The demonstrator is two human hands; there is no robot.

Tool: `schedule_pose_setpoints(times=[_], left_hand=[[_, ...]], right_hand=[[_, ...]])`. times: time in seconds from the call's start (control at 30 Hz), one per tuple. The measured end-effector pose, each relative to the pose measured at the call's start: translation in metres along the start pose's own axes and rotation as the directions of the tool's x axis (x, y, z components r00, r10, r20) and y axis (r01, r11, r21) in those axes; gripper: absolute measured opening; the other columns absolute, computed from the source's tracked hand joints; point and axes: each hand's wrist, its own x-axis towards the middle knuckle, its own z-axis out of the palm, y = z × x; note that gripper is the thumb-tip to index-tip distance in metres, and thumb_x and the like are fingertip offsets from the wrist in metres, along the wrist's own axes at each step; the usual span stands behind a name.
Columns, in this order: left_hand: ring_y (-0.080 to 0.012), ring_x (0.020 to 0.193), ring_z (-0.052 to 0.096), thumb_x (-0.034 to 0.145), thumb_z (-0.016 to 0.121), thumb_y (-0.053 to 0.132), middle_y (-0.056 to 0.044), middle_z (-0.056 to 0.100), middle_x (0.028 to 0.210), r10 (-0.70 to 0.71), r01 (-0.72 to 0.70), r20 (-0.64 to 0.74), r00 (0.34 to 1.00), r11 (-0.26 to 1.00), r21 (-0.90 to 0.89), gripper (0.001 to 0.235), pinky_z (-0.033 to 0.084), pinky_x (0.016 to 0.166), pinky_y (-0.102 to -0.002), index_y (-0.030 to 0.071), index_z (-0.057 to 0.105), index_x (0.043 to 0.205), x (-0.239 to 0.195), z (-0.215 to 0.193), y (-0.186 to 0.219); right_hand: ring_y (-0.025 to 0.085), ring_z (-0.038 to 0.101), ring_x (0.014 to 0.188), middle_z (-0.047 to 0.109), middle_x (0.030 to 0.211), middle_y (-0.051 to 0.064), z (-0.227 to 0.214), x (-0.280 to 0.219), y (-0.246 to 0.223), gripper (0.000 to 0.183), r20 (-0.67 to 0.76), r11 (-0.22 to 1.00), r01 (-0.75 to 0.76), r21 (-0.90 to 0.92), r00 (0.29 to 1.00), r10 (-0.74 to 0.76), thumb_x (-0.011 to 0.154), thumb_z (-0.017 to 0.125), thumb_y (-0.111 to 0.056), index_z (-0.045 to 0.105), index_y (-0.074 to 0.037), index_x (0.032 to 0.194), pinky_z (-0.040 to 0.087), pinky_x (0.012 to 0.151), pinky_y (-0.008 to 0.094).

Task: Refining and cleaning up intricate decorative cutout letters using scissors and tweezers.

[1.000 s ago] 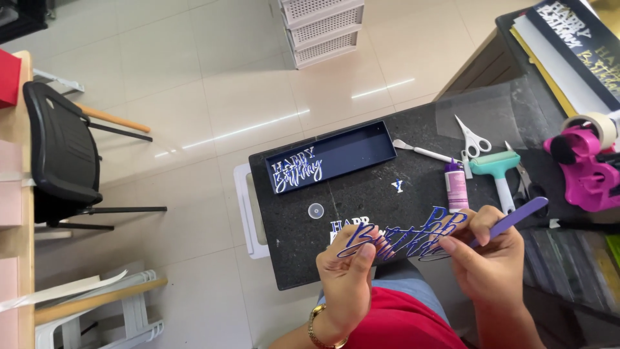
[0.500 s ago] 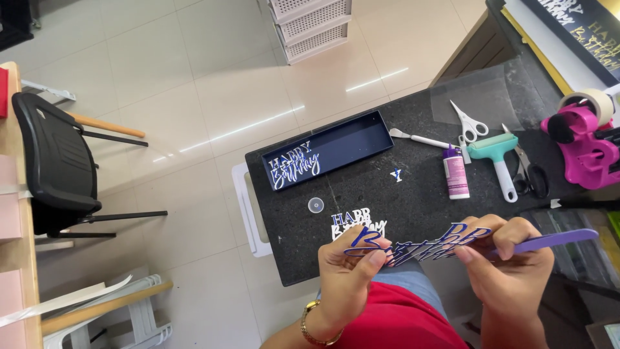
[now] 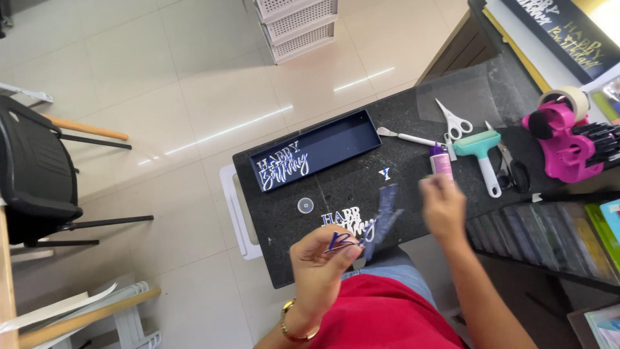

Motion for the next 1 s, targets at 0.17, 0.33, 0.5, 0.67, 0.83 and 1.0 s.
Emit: schedule_pose_setpoints(times=[0.17, 0.33, 0.5, 0.67, 0.83, 1.0], left_hand=[[-0.0165, 0.081, 0.065, 0.089, 0.079, 0.005, -0.009, 0.07, 0.087, 0.091, -0.094, 0.025, 0.996, 0.979, 0.179, 0.008, 0.055, 0.074, -0.026, 0.003, 0.072, 0.094, 0.008, -0.011, 0.014], [-0.0244, 0.094, 0.072, 0.088, 0.075, -0.005, -0.015, 0.073, 0.097, 0.147, -0.139, -0.034, 0.989, 0.975, 0.171, 0.011, 0.062, 0.086, -0.031, 0.001, 0.073, 0.097, 0.003, -0.019, 0.01], [-0.0245, 0.091, 0.078, 0.087, 0.073, -0.004, -0.015, 0.078, 0.098, 0.145, -0.075, -0.192, 0.971, 0.94, 0.334, 0.017, 0.066, 0.088, -0.033, 0.0, 0.074, 0.104, -0.003, -0.033, 0.003], [-0.0227, 0.09, 0.078, 0.091, 0.072, 0.005, -0.014, 0.079, 0.096, 0.089, 0.017, -0.308, 0.947, 0.945, 0.327, 0.018, 0.067, 0.087, -0.035, -0.001, 0.074, 0.108, 0.011, -0.017, -0.001], [-0.0299, 0.076, 0.081, 0.09, 0.072, 0.001, -0.015, 0.078, 0.087, 0.116, -0.027, -0.414, 0.903, 0.976, 0.215, 0.012, 0.068, 0.08, -0.038, -0.003, 0.074, 0.101, 0.032, 0.018, -0.012], [-0.0214, 0.079, 0.078, 0.085, 0.079, 0.002, -0.011, 0.079, 0.087, 0.102, 0.0, -0.421, 0.901, 0.972, 0.235, 0.015, 0.067, 0.077, -0.032, 0.0, 0.076, 0.1, 0.047, 0.048, -0.005]], right_hand=[[0.032, 0.064, 0.098, 0.071, 0.108, 0.01, 0.082, -0.016, 0.095, 0.027, 0.291, 0.919, 0.22, -0.328, 0.949, -0.123, 0.092, 0.058, -0.007, 0.067, -0.007, 0.117, 0.051, 0.09, 0.044], [0.035, 0.059, 0.089, 0.064, 0.105, 0.012, 0.087, -0.019, 0.094, 0.04, 0.25, 0.741, 0.433, -0.513, 0.901, -0.354, 0.085, 0.066, -0.009, 0.064, -0.006, 0.125, 0.054, 0.074, 0.047], [0.03, 0.063, 0.107, 0.072, 0.114, 0.005, 0.03, 0.026, 0.083, 0.028, 0.023, 0.774, 0.306, -0.554, 0.935, -0.353, 0.088, 0.067, -0.017, 0.07, -0.015, 0.115, 0.048, 0.087, 0.046], [0.035, 0.053, 0.111, 0.069, 0.116, 0.007, -0.015, 0.144, 0.133, 0.029, -0.06, 0.661, 0.261, -0.703, 0.905, -0.422, 0.09, 0.071, -0.022, 0.072, -0.01, 0.117, 0.044, 0.093, 0.05], [0.034, 0.055, 0.121, 0.071, 0.123, 0.0, -0.013, 0.237, 0.172, 0.035, 0.033, 0.511, 0.242, -0.825, 0.923, -0.384, 0.086, 0.072, -0.043, 0.076, -0.024, 0.114, 0.049, 0.087, 0.052], [0.034, 0.052, 0.128, 0.074, 0.121, 0.009, -0.018, 0.257, 0.161, 0.033, 0.119, 0.601, 0.029, -0.799, 0.987, 0.11, 0.09, 0.059, -0.026, 0.082, -0.021, 0.113, 0.041, 0.095, 0.057]])
